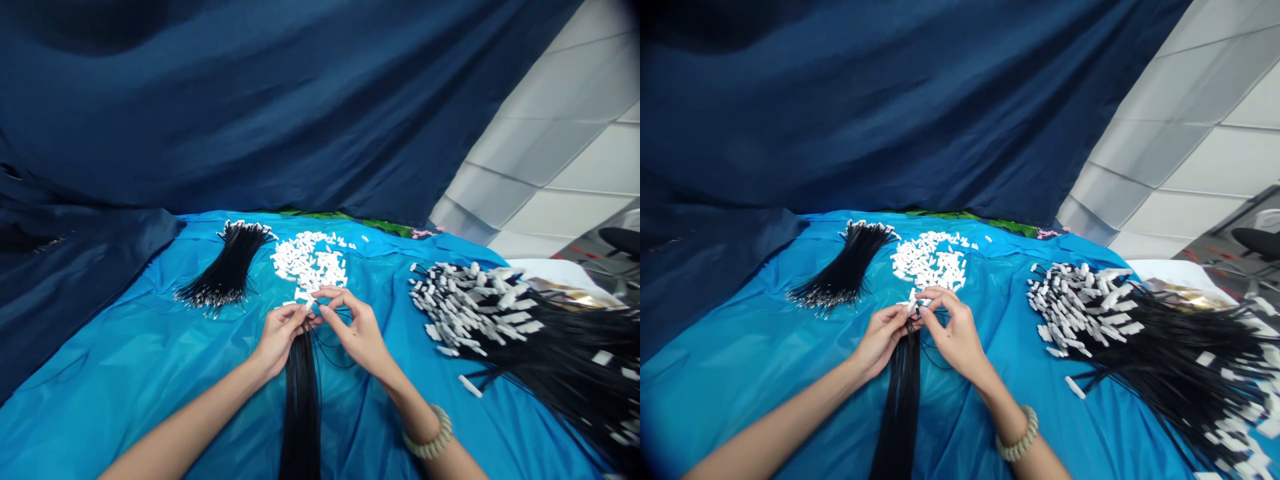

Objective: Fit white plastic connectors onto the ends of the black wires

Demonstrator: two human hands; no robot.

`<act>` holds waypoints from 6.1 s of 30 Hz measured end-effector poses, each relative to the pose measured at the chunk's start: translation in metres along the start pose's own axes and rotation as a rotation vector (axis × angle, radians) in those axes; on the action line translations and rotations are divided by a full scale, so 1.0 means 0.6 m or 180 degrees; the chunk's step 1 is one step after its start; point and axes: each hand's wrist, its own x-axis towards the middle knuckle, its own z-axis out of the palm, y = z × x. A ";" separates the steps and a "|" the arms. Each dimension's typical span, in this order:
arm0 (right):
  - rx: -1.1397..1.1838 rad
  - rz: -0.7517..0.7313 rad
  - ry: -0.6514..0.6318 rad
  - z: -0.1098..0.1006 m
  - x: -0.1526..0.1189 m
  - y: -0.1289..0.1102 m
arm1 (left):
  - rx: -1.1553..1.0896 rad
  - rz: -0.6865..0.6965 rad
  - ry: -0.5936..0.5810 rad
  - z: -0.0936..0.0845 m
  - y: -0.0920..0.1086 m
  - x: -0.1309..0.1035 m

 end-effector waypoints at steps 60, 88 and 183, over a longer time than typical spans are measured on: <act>-0.1598 -0.0668 -0.0519 -0.018 -0.008 -0.002 | -0.0427 -0.0358 0.0133 -0.016 -0.003 0.019; -0.2387 -0.1854 -0.0018 0.016 -0.033 0.017 | -0.1145 -0.0456 0.0263 -0.020 0.003 0.028; -0.0772 -0.0639 -0.0494 -0.008 -0.001 0.016 | -0.0003 -0.0527 -0.0338 -0.016 -0.015 0.012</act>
